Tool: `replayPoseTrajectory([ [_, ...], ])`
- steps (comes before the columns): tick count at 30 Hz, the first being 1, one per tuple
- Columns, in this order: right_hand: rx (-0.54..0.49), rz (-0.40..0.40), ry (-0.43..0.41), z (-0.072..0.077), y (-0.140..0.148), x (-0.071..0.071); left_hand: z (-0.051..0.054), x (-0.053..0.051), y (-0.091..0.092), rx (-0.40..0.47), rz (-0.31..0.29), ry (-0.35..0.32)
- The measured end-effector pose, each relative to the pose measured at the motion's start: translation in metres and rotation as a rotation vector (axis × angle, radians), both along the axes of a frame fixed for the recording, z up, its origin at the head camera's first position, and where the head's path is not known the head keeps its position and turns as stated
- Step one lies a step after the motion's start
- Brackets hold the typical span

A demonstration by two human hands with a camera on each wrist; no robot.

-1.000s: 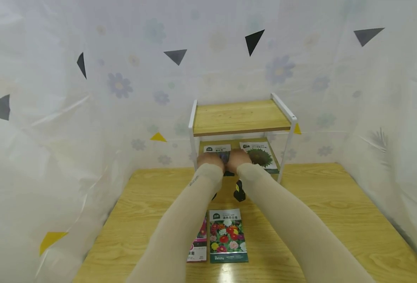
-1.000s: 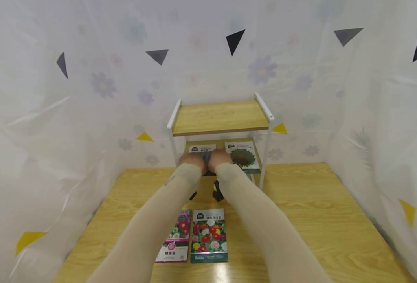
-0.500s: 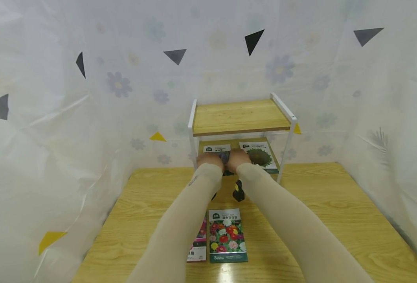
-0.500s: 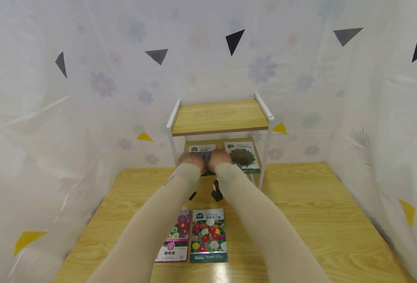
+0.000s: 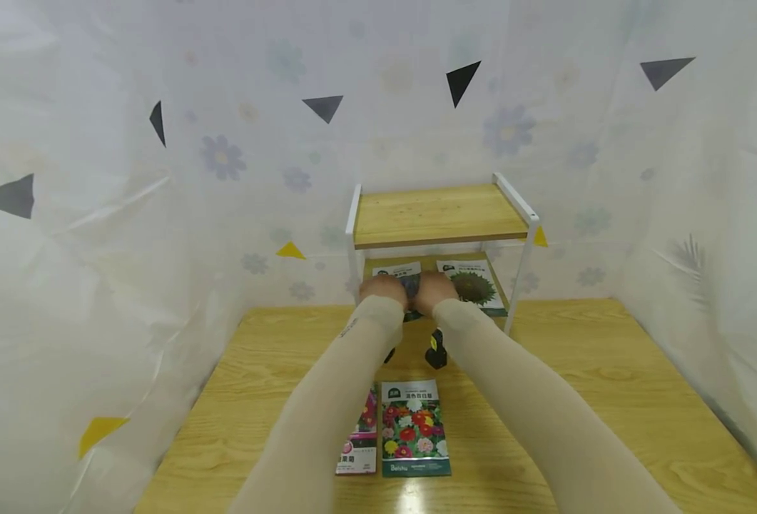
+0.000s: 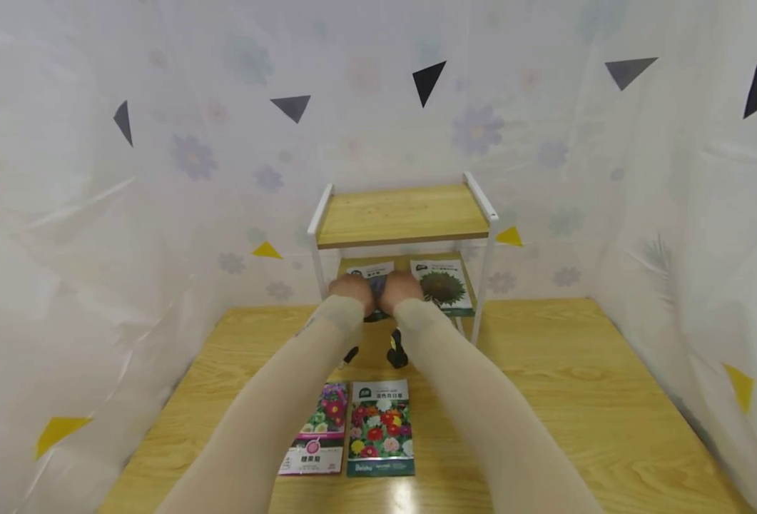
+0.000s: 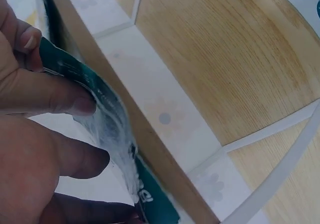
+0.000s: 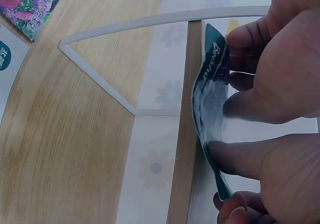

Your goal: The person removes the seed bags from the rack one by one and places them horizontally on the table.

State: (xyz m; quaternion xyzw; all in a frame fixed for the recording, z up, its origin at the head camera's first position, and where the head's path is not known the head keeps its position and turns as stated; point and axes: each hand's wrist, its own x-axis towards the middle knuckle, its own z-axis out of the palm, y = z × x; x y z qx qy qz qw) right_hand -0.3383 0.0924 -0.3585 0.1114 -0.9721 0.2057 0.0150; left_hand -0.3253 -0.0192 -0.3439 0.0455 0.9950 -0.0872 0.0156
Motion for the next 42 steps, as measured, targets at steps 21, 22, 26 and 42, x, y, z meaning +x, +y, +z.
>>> replayPoseTrajectory([
  [21,-0.140,-0.002,-0.024,0.021,0.033,0.022,0.010,0.004,-0.014,0.427,0.021,0.030],
  [22,-0.145,-0.006,-0.022,0.021,0.034,0.022,0.009,0.005,-0.014,0.453,0.016,0.039],
  [26,-0.176,-0.020,-0.020,0.019,0.042,0.026,0.007,0.010,-0.015,0.535,-0.004,0.096],
  [42,-0.363,-0.029,0.054,0.002,0.064,0.044,-0.013,0.033,-0.021,0.959,0.006,0.261],
])
